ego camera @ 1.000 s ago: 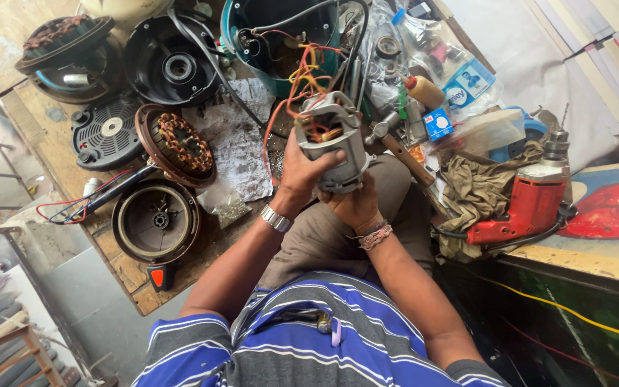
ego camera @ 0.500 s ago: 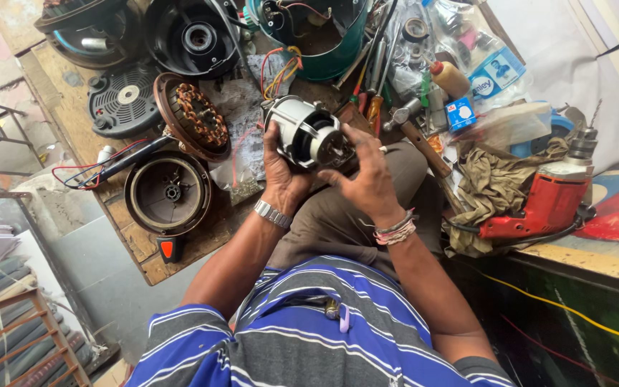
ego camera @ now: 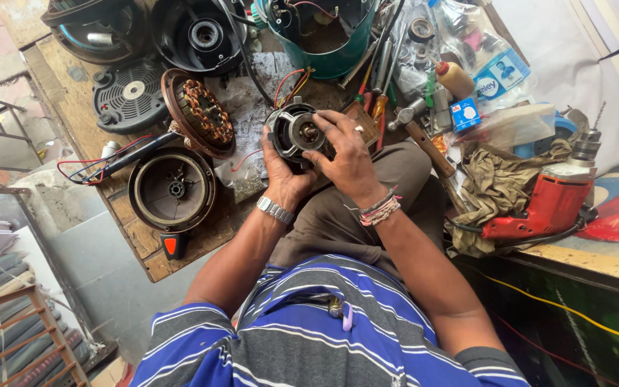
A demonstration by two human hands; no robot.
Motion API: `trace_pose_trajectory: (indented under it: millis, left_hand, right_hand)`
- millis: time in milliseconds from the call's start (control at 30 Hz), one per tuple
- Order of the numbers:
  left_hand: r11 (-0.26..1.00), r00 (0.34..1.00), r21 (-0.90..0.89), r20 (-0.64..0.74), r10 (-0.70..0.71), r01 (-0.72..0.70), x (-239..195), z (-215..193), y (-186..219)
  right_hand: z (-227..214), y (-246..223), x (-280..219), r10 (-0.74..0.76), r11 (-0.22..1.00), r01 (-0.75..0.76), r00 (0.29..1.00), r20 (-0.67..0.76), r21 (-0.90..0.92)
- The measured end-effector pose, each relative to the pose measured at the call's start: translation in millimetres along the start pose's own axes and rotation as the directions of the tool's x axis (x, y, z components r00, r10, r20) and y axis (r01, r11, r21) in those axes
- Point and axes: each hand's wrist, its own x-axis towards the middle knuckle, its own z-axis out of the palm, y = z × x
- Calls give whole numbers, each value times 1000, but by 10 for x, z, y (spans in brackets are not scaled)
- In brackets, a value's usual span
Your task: The person holds a small electric motor and repeatedly taps its casing and shaft with a hammer. The person rotates the motor to access different sides and continues striking it while seated on the floor.
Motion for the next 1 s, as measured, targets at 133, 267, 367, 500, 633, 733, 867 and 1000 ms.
trace_pose_trajectory:
  millis: [133, 267, 367, 500, 633, 733, 867, 1000]
  left_hand:
    - [987, 995, 156, -95, -35, 49, -190, 36, 57]
    - [840, 976, 534, -215, 22, 98, -695, 39, 119]
    - [346, 911, 927, -12, 413, -144, -959, 75, 231]
    - [-453, 715, 830, 529, 457, -326, -888, 221, 549]
    - [-243, 929, 937, 303, 211, -251, -541, 383, 858]
    - [-133, 945, 937, 328, 14, -323, -399, 340, 991]
    - [-165, 964, 953, 264, 42, -254, -334, 225, 1044]
    - [-175, 972, 959, 232, 29, -223, -274, 182, 1073]
  right_hand:
    - [57, 25, 46, 19, 1000, -18, 1000, -25, 9]
    - [17, 72, 80, 63, 997, -63, 998, -6, 42]
    - [-18, 104, 103, 28, 999, -28, 1000, 6, 22]
    - [-19, 43, 54, -31, 999, 30, 999, 38, 36]
    - [-36, -36, 10, -12, 998, 6, 996, 87, 63]
    - [-39, -46, -73, -6, 998, 2, 997, 75, 61]
    - [-49, -48, -89, -13, 998, 9, 998, 66, 58]
    - [-71, -93, -125, -9, 996, 3, 998, 69, 86]
